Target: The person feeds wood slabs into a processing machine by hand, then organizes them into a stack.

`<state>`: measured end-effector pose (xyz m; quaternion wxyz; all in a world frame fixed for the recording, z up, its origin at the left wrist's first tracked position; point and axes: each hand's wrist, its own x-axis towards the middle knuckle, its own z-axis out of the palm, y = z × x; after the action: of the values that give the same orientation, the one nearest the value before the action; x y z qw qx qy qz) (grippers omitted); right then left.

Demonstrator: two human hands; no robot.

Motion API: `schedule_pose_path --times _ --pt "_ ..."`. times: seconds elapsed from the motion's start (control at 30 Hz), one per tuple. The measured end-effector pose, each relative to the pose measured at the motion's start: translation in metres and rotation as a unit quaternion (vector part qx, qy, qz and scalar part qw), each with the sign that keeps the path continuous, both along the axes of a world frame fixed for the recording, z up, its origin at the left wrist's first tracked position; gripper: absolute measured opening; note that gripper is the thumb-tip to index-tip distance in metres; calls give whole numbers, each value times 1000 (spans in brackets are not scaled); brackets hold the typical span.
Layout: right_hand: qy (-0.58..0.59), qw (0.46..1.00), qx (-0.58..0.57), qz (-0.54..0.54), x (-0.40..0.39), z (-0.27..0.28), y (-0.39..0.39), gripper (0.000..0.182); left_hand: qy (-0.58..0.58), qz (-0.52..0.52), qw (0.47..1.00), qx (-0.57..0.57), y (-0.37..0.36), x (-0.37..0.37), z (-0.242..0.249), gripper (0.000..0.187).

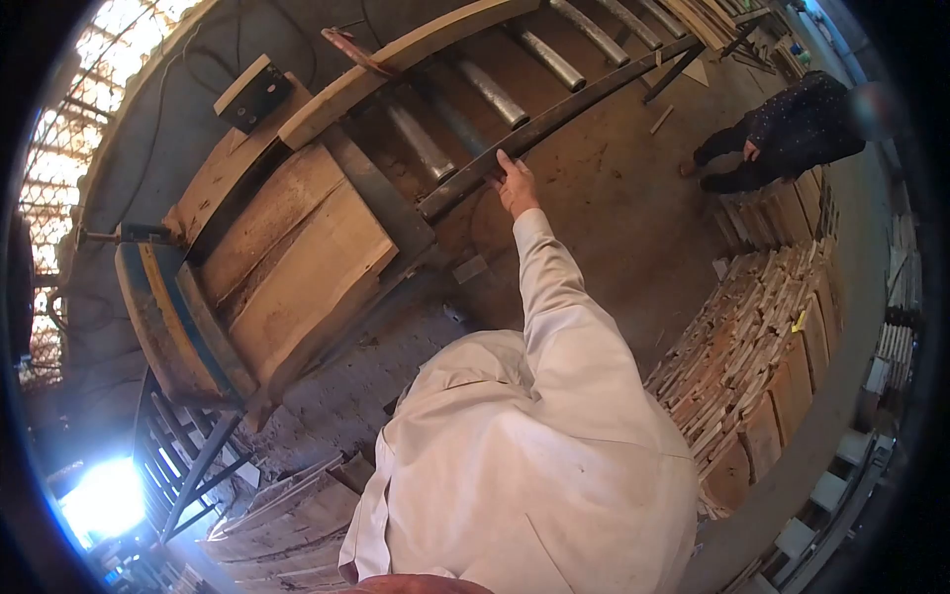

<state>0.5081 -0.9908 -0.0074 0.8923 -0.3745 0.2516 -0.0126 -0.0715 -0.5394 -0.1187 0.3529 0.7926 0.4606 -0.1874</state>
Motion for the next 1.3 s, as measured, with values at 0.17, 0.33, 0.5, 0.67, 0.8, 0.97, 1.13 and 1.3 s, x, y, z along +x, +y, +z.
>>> schedule_pose_path --times 0.17,0.33,0.5,0.67,0.8,0.97,1.13,1.3 --pt "13 1000 -14 13 3 -7 1 29 33 -31 999 20 10 21 1 56" --pt "35 997 -58 47 6 2 -4 32 95 -73 992 50 16 42 -2 55" --pt "42 992 -103 56 11 5 -3 36 88 -99 988 76 16 58 -16 54" --pt "50 992 -66 99 -5 8 -3 35 -21 -76 997 -19 7 104 28 50" --pt "56 985 -35 157 -17 15 9 36 -33 -109 993 25 1 150 59 49" --pt "40 988 -68 129 -17 19 21 35 -5 -126 992 -3 17 151 42 50" --pt "47 994 -37 93 -29 25 22 35 0 -45 995 -88 3 179 97 47" --pt "105 977 -165 85 -109 1 33 30 -83 -112 983 -121 53 128 70 42"
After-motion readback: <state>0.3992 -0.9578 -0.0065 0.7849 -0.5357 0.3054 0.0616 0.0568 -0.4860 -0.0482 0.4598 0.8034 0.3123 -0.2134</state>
